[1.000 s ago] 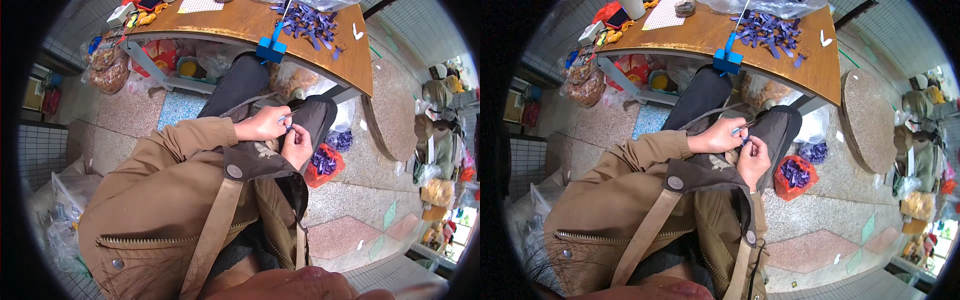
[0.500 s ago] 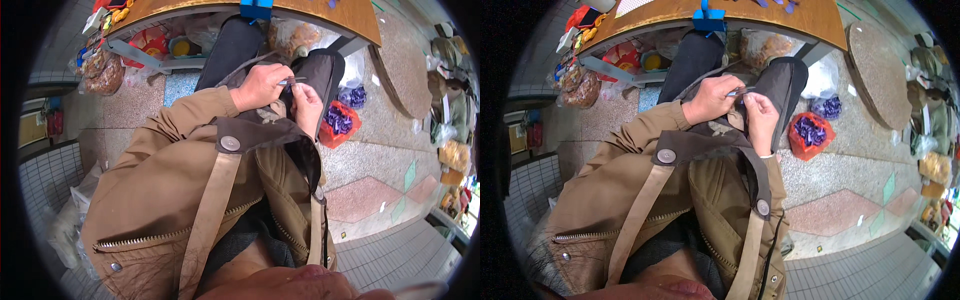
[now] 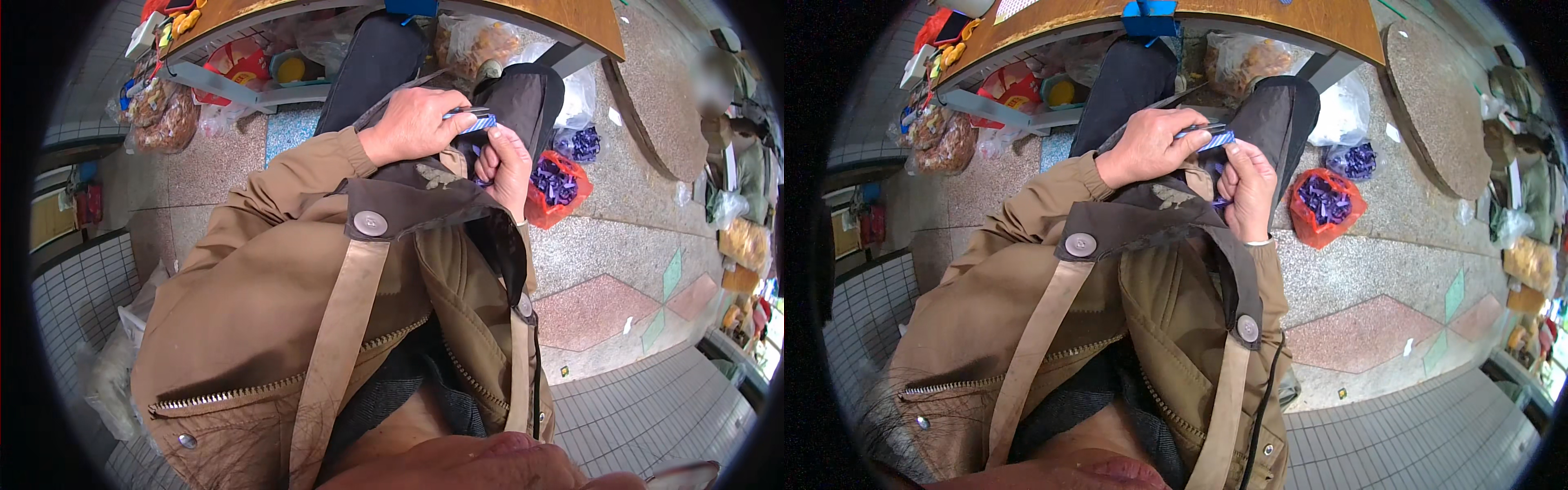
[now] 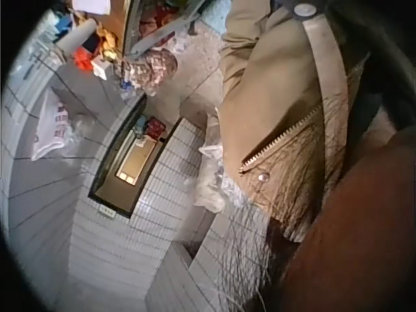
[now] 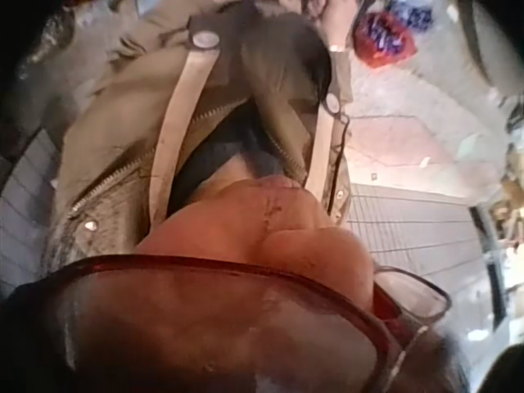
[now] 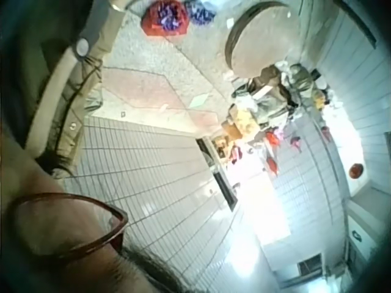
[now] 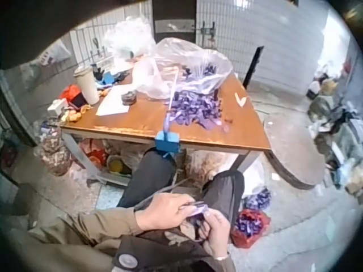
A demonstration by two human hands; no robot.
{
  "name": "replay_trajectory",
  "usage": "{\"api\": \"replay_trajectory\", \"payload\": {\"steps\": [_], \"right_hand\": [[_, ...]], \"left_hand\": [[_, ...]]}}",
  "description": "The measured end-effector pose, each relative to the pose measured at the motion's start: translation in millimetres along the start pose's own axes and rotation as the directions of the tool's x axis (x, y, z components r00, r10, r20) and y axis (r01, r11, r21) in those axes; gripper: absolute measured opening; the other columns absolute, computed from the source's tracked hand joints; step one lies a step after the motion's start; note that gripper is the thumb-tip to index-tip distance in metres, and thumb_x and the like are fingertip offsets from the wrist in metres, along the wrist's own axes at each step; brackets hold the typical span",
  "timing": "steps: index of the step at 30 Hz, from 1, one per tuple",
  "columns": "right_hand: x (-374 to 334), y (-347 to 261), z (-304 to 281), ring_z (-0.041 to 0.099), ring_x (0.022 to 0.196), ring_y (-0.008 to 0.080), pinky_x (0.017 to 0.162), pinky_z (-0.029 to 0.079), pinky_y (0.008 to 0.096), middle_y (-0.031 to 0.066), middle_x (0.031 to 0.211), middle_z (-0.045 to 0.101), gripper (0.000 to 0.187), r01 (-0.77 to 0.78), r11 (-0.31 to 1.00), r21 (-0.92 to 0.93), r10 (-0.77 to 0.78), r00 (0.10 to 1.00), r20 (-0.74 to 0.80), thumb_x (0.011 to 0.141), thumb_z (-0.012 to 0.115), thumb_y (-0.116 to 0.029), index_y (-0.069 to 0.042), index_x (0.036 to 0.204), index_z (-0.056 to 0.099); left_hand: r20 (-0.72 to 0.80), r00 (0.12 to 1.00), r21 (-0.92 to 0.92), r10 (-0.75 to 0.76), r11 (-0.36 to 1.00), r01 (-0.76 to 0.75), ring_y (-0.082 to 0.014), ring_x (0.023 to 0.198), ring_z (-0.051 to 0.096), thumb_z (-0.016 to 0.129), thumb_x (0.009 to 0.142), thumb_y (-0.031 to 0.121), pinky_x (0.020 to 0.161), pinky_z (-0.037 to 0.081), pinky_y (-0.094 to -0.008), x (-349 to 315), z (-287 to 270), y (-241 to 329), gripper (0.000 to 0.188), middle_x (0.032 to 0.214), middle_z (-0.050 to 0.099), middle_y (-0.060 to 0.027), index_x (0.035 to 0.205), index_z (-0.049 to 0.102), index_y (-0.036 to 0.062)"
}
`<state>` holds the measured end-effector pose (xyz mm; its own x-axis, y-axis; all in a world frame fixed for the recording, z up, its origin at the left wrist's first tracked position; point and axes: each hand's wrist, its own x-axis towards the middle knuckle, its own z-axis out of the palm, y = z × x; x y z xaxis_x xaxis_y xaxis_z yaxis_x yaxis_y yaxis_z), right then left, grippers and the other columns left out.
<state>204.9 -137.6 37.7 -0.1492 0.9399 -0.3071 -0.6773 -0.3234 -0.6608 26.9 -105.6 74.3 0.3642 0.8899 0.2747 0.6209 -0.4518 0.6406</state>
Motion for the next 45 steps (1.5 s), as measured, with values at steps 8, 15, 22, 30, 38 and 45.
{"api": "replay_trajectory", "payload": {"steps": [8,15,22,30,38,45], "right_hand": [[3.4,2.4,-4.7,0.033,0.041,0.0041,0.038,0.025,0.0195,-0.0026,0.054,0.043,0.009,-0.009,0.997,0.071,0.004,0.997,0.074,0.092,0.057,-0.009,-0.002,0.096,0.061],[2.2,4.0,-4.1,0.033,0.041,0.0038,0.039,0.025,0.0194,-0.0026,0.054,0.044,0.01,-0.002,0.999,0.049,-0.002,0.996,0.084,0.091,0.057,-0.009,-0.001,0.097,0.061],[0.0,4.7,-0.8,0.03,0.039,0.0023,0.038,0.022,0.0193,-0.0042,0.052,0.043,0.01,0.039,0.999,-0.02,-0.038,0.999,0.037,0.091,0.057,-0.007,0.001,0.095,0.062],[-2.9,2.7,6.2,0.05,0.058,0.0004,0.05,0.037,0.0164,-0.0026,0.07,0.06,0.01,0.204,0.895,-0.396,-0.252,0.965,-0.073,0.088,0.063,-0.005,0.003,0.095,0.064],[-5.2,6.4,11.8,0.047,0.065,0.0,0.056,0.039,0.0173,-0.0048,0.071,0.059,0.01,0.25,0.674,-0.696,-0.354,0.935,-0.008,0.084,0.065,-0.005,0.003,0.088,0.066],[-4.4,7.3,11.7,0.045,0.062,0.0007,0.055,0.039,0.0187,-0.0049,0.066,0.057,0.008,0.301,0.535,-0.789,-0.428,0.902,0.054,0.082,0.066,-0.005,0.001,0.086,0.067]], "left_hand": [[-0.049,0.992,0.057,0.117,0.992,-0.115,-0.0315,0.071,0.064,0.063,0.085,0.027,0.06,0.05,-0.0376,-2.3,1.1,-0.1,0.026,0.082,0.067,-0.0147,0.093,0.066,0.0023],[-0.048,0.994,0.021,0.097,0.995,-0.096,-0.0305,0.07,0.064,0.064,0.085,0.026,0.059,0.05,-0.0371,-2.7,3.4,-0.4,0.025,0.08,0.067,-0.0144,0.091,0.066,0.0023],[-0.023,0.996,-0.004,0.081,0.997,-0.081,-0.0302,0.069,0.064,0.061,0.086,0.023,0.059,0.049,-0.0364,-2.6,3.4,-2.4,0.02,0.078,0.066,-0.0137,0.09,0.067,0.0041],[-0.019,0.999,-0.071,0.035,0.997,-0.036,-0.0284,0.07,0.065,0.062,0.086,0.022,0.06,0.049,-0.035,-2.6,5.8,-6.5,0.019,0.08,0.067,-0.0131,0.091,0.068,0.0043],[-0.019,0.989,-0.214,0.147,0.966,-0.148,-0.0275,0.07,0.063,0.068,0.078,0.012,0.062,0.048,-0.0318,7.5,1.7,-6.7,0.017,0.08,0.065,-0.013,0.091,0.064,0.0018],[0.265,0.949,-0.427,-0.169,0.862,0.273,-0.0098,0.066,0.057,0.061,0.088,0.012,0.06,0.046,-0.0271,7.6,7.8,-10.8,0.013,0.071,0.06,-0.0026,0.083,0.057,0.0004]]}}
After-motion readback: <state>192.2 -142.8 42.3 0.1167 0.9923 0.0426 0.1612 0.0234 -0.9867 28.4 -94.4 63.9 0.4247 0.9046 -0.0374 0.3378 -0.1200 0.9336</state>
